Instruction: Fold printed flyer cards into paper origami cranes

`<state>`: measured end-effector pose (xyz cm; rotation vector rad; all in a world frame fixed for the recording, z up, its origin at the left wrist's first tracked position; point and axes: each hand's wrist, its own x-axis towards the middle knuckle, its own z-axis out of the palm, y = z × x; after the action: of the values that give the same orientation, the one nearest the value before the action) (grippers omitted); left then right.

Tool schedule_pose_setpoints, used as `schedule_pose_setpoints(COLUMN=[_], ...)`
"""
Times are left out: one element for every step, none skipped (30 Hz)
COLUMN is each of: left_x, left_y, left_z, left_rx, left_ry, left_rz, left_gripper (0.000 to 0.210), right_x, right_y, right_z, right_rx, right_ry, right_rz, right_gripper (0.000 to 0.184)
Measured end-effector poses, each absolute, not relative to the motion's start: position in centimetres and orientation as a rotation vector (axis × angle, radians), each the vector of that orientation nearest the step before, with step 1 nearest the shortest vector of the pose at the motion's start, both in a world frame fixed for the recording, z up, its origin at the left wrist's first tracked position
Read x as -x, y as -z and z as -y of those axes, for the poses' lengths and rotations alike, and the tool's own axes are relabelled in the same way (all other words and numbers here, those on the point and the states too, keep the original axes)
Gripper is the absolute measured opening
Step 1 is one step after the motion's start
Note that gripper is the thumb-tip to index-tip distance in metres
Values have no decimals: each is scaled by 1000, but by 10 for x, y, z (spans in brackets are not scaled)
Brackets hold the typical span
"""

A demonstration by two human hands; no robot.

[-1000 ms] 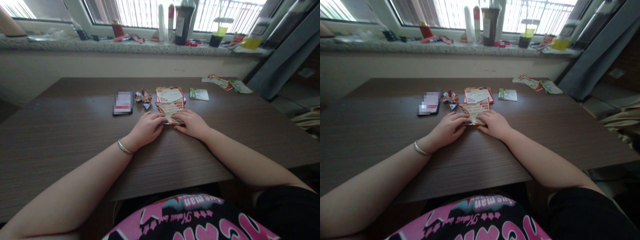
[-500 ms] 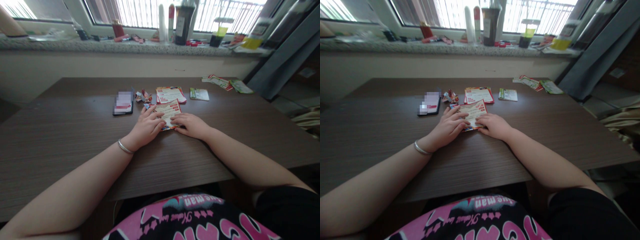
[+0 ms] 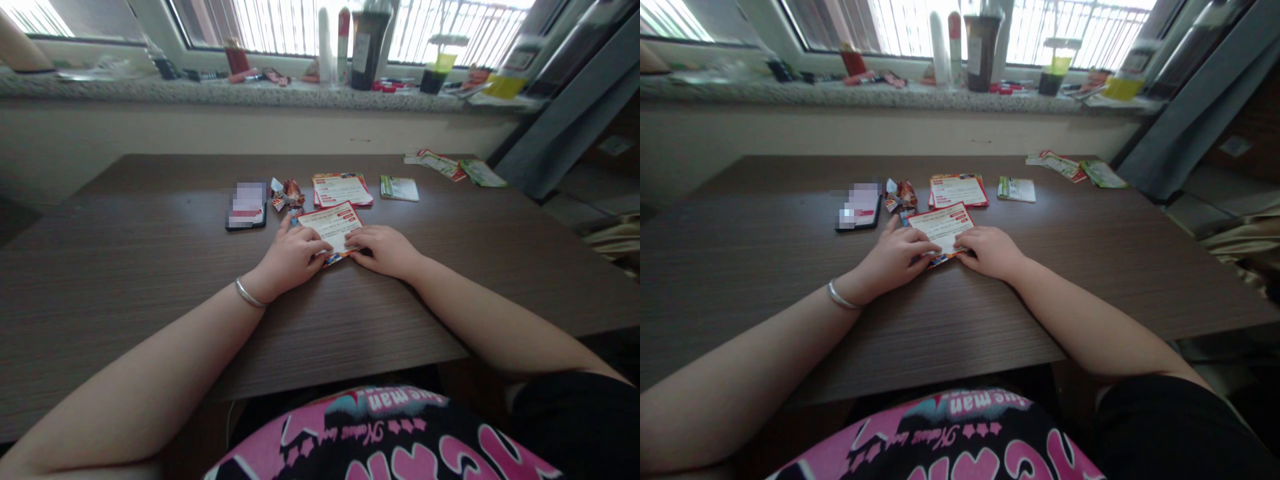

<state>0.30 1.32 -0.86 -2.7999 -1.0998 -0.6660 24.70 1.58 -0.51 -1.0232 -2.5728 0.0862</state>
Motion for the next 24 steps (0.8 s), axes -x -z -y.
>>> schedule_pose_setpoints(left_x=[-3,-3,-3,-4,-4,-5,-5,-5,-6,-6,-7,-7,-7,-8,-8,-9,-9,-9,-10,-10,-10,-10,-10,-11], left_y=[9,9,8,8,8,7,6,5,5,4,3,3,2,2,2,2,1,1,0,-1,-1,-2,-4,-4], left_z=[-14,-14,-14,-14,-14,-14,-13,-12,-11,-11,-10,-9,-8,-8,-7,-7,-6,-6,-5,-4,-4,-3,-2,-1], left_rx=[2824,2844,2861,2880,2901,2921,2939,2955,2966,2971,2972,2971,2967,2960,2953,2947,2945,2947,2955,2968,2984,2997,3010,3020], left_ry=[655,647,638,626,610,594,576,556,536,518,500,484,471,464,460,455,451,447,442,437,431,425,416,402], left_rz=[1064,1033,1004,976,948,920,894,870,850,836,828,824,825,833,845,857,868,877,883,883,879,874,866,854], left_gripper=[21,22,22,23,24,26,27,28,29,30,30,31,31,31,30,30,30,30,30,31,31,32,32,32], right_x=[-247,-247,-247,-247,-248,-248,-248,-249,-249,-249,-249,-249,-249,-249,-249,-249,-250,-250,-250,-250,-251,-251,-251,-251], right_y=[5,5,5,5,6,6,6,6,6,7,7,7,8,8,9,9,10,10,10,11,11,11,11,12], right_z=[-16,-16,-16,-16,-16,-17,-17,-18,-18,-19,-19,-19,-20,-20,-21,-22,-22,-23,-24,-24,-24,-25,-25,-25], right_rx=[1026,1029,1033,1034,1033,1029,1020,1006,991,979,976,981,992,1006,1015,1018,1015,1009,1005,1002,1002,1002,1000,996], right_ry=[-85,-84,-84,-85,-88,-93,-100,-109,-119,-127,-135,-138,-141,-144,-150,-159,-173,-188,-202,-213,-218,-217,-212,-202], right_rz=[2561,2551,2542,2532,2523,2514,2508,2504,2505,2506,2503,2495,2482,2466,2454,2446,2442,2442,2441,2439,2434,2425,2417,2406], right_gripper=[21,20,20,19,19,18,18,18,18,18,18,18,18,18,17,16,15,14,14,13,13,12,12,11])
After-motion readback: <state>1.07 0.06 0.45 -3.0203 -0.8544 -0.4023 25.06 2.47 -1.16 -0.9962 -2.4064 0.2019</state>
